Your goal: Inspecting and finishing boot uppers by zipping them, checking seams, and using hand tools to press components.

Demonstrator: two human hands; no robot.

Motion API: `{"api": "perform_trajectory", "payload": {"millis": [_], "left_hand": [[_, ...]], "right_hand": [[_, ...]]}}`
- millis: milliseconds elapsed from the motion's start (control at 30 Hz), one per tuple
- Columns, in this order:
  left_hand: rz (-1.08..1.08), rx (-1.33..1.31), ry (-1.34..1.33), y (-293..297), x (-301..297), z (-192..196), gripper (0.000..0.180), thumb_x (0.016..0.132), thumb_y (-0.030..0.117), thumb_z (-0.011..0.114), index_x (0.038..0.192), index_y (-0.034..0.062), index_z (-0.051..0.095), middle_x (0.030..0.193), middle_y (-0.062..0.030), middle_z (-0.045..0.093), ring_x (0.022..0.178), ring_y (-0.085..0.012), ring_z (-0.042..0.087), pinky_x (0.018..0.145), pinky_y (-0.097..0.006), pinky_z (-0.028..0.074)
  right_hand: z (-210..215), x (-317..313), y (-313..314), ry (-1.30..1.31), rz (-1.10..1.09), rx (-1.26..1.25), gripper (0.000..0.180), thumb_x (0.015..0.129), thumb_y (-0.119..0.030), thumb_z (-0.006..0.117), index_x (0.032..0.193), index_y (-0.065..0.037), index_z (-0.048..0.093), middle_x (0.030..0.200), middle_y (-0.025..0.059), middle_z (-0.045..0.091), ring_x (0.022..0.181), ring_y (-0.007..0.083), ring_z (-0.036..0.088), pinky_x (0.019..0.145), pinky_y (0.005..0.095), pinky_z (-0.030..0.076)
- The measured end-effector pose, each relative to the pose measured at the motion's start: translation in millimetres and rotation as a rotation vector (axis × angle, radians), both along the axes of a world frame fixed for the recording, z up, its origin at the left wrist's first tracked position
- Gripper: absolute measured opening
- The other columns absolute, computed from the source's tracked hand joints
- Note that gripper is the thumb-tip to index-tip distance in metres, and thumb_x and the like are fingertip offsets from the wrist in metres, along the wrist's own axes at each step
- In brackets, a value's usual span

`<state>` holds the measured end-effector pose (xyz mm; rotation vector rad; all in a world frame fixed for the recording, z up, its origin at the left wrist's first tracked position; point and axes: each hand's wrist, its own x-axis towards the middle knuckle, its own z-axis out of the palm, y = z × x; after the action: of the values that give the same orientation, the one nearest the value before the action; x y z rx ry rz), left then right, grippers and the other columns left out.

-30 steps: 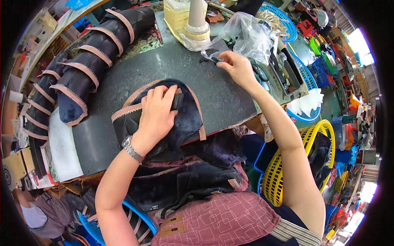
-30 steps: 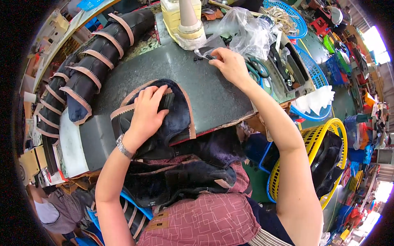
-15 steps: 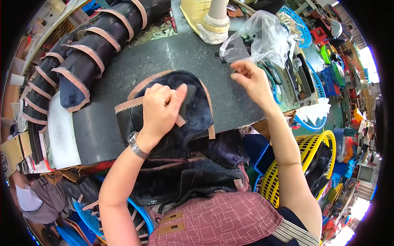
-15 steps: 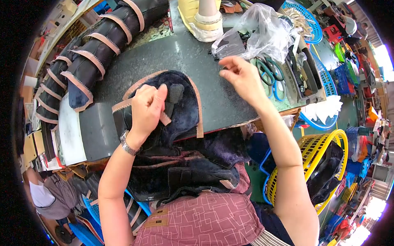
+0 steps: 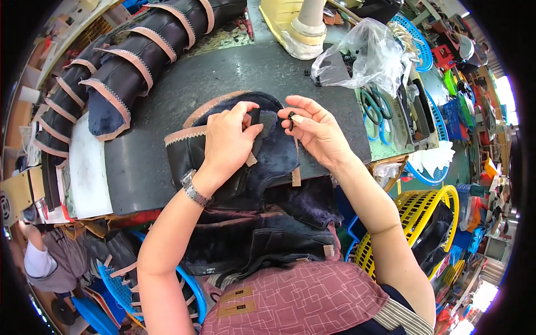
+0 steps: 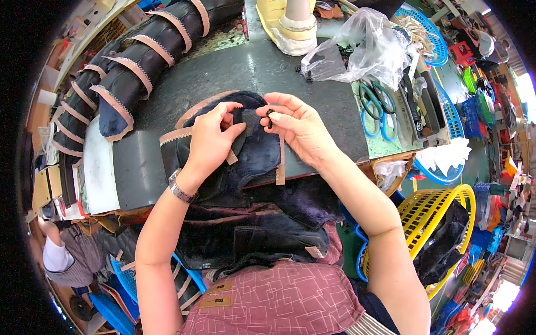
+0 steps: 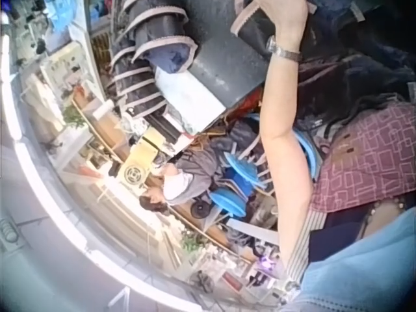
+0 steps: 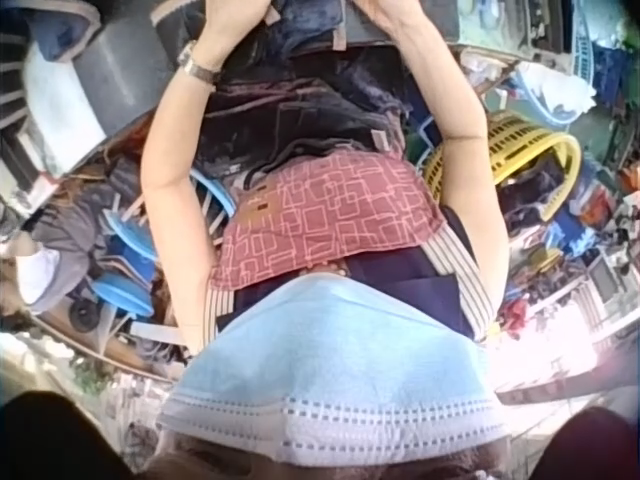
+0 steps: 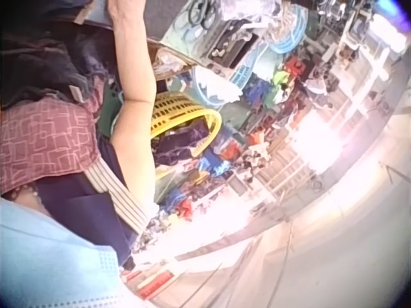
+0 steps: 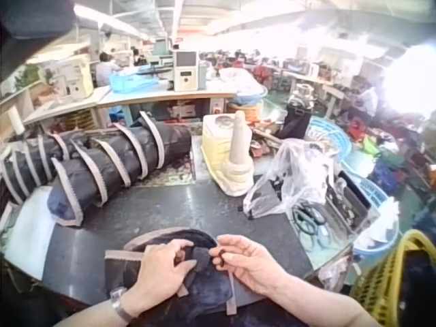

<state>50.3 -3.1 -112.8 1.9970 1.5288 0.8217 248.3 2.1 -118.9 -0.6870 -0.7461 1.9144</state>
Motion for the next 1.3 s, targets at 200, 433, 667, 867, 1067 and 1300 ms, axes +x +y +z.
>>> {"api": "perform_trajectory", "payload": {"millis": [200, 433, 667, 867, 1067, 1300], "left_hand": [[0.079, -0.144, -0.350, 0.7, -4.7, -6.8, 0.016, 0.078, 0.009, 0.064, 0.089, -0.0023, 0.063, 0.073, -0.0132, 0.066, 0.064, -0.0179, 0.063, 0.059, -0.029, 0.047], [0.055, -0.173, -0.300, -0.7, -3.7, 0.1, 0.010, 0.082, 0.007, 0.064, 0.087, -0.0018, 0.061, 0.074, -0.0021, 0.063, 0.069, -0.0055, 0.055, 0.062, -0.022, 0.045], [0.086, -0.064, -0.377, 0.5, -0.5, -0.5, 0.012, 0.079, 0.008, 0.064, 0.088, -0.0011, 0.062, 0.073, -0.0101, 0.064, 0.064, -0.0143, 0.061, 0.061, -0.027, 0.047], [0.074, -0.094, -0.366, 0.9, -2.3, -3.3, 0.013, 0.080, 0.009, 0.064, 0.088, -0.0012, 0.063, 0.072, -0.0090, 0.064, 0.063, -0.0124, 0.059, 0.060, -0.027, 0.046], [0.075, -0.086, -0.410, -0.1, -1.8, -4.6, 0.014, 0.080, 0.010, 0.063, 0.089, -0.0011, 0.063, 0.072, -0.0093, 0.064, 0.063, -0.0126, 0.060, 0.060, -0.027, 0.047], [-0.027, -0.161, -0.458, 4.1, -4.1, -2.9, 0.014, 0.081, 0.013, 0.064, 0.087, 0.0005, 0.067, 0.077, -0.0075, 0.065, 0.069, -0.0116, 0.061, 0.063, -0.026, 0.046]], "right_hand": [[8.4, -21.8, 8.7, -0.485, -0.065, 0.296, 0.059, 0.085, 0.003, 0.052, 0.138, -0.005, 0.026, 0.103, 0.0138, 0.063, 0.088, 0.0141, 0.061, 0.081, 0.0261, 0.047], [19.3, -33.9, 16.3, -0.851, -0.047, 0.626, 0.065, 0.083, 0.001, 0.056, 0.140, -0.010, 0.026, 0.093, 0.0150, 0.067, 0.087, 0.0190, 0.065, 0.081, 0.0301, 0.049], [15.4, -34.1, 7.6, -0.916, 0.054, 0.532, 0.069, 0.080, -0.001, 0.058, 0.140, -0.011, 0.025, 0.091, 0.0171, 0.067, 0.084, 0.0229, 0.066, 0.078, 0.0323, 0.050], [12.1, -33.6, 24.2, -0.695, -0.111, 0.493, 0.070, 0.084, -0.001, 0.056, 0.142, -0.009, 0.018, 0.091, 0.0124, 0.068, 0.077, 0.0115, 0.061, 0.073, 0.0266, 0.050], [18.4, -36.5, 11.2, -0.948, -0.035, 0.668, 0.073, 0.080, -0.003, 0.058, 0.142, -0.009, 0.020, 0.086, 0.0165, 0.067, 0.077, 0.0256, 0.066, 0.073, 0.0329, 0.050], [12.7, -30.5, 1.4, -1.263, -0.128, 0.995, 0.045, 0.078, -0.017, 0.068, 0.117, -0.009, 0.048, 0.067, 0.0121, 0.061, 0.063, 0.0268, 0.062, 0.056, 0.0349, 0.048]]}}
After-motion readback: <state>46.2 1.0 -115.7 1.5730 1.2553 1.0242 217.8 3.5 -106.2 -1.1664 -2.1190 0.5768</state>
